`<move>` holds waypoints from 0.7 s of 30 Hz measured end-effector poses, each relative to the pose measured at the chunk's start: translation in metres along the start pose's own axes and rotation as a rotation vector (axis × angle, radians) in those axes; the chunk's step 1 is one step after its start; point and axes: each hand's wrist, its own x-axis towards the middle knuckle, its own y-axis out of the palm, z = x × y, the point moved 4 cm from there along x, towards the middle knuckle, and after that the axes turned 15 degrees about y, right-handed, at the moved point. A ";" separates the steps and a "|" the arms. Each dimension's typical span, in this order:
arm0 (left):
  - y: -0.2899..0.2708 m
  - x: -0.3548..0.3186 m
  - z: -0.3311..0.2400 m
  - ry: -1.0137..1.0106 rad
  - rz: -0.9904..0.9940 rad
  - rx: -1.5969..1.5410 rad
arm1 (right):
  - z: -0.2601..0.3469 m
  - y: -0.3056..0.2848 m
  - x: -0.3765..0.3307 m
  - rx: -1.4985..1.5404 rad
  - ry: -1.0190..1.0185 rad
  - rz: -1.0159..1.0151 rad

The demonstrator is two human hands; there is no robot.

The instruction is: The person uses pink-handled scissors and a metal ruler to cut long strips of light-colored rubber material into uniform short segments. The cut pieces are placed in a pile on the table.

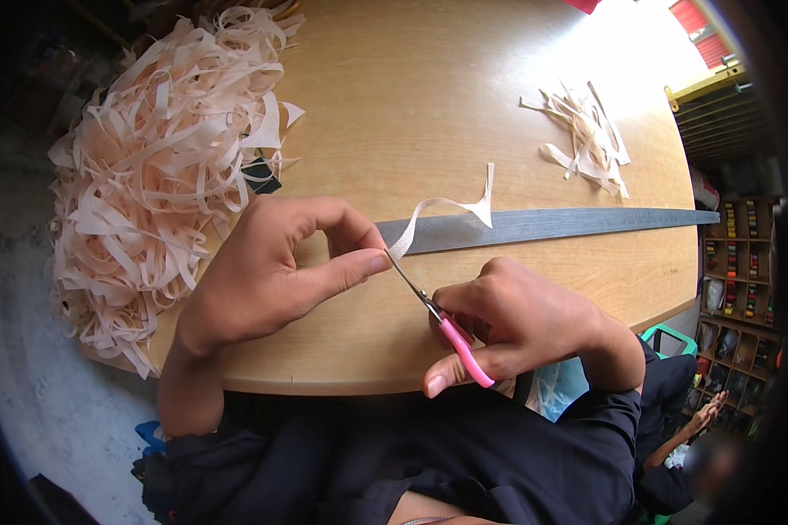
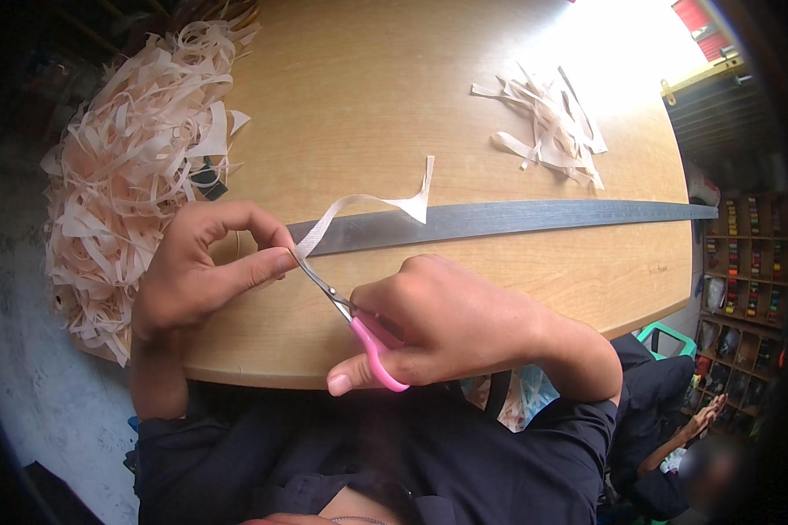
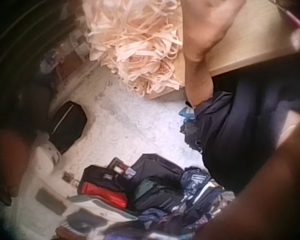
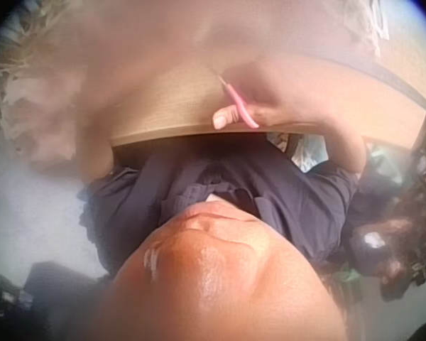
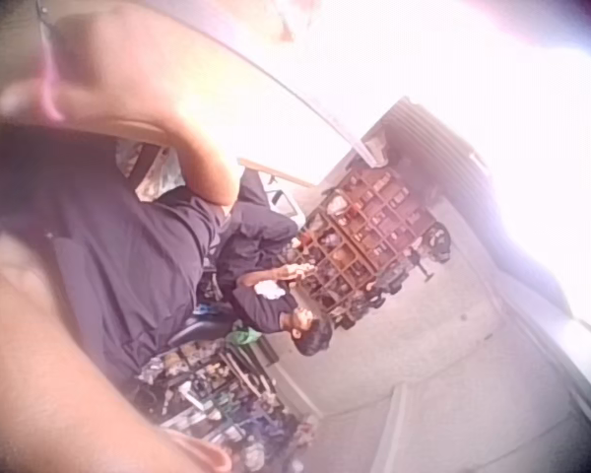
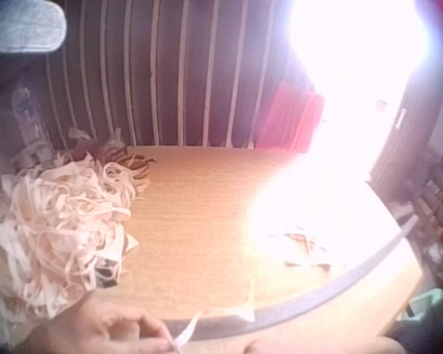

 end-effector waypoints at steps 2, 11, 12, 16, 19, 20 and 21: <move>-0.001 0.001 0.000 0.015 -0.009 0.015 | 0.000 0.000 0.000 0.019 -0.002 -0.003; -0.002 0.000 0.001 -0.027 0.006 0.019 | -0.001 0.001 0.001 0.007 0.020 0.004; -0.002 -0.001 0.002 -0.017 0.001 0.030 | -0.002 0.001 0.001 0.007 0.021 0.005; -0.002 -0.002 0.002 -0.012 -0.019 0.056 | -0.002 0.002 0.001 0.001 -0.003 -0.020; -0.002 -0.002 0.001 -0.008 -0.031 0.080 | -0.003 0.003 0.002 -0.026 -0.010 -0.040; -0.002 -0.003 0.001 -0.003 -0.034 0.092 | -0.003 0.003 0.002 -0.034 -0.010 -0.044; -0.002 -0.003 0.001 -0.003 -0.036 0.098 | -0.003 0.003 0.003 -0.041 -0.010 -0.047</move>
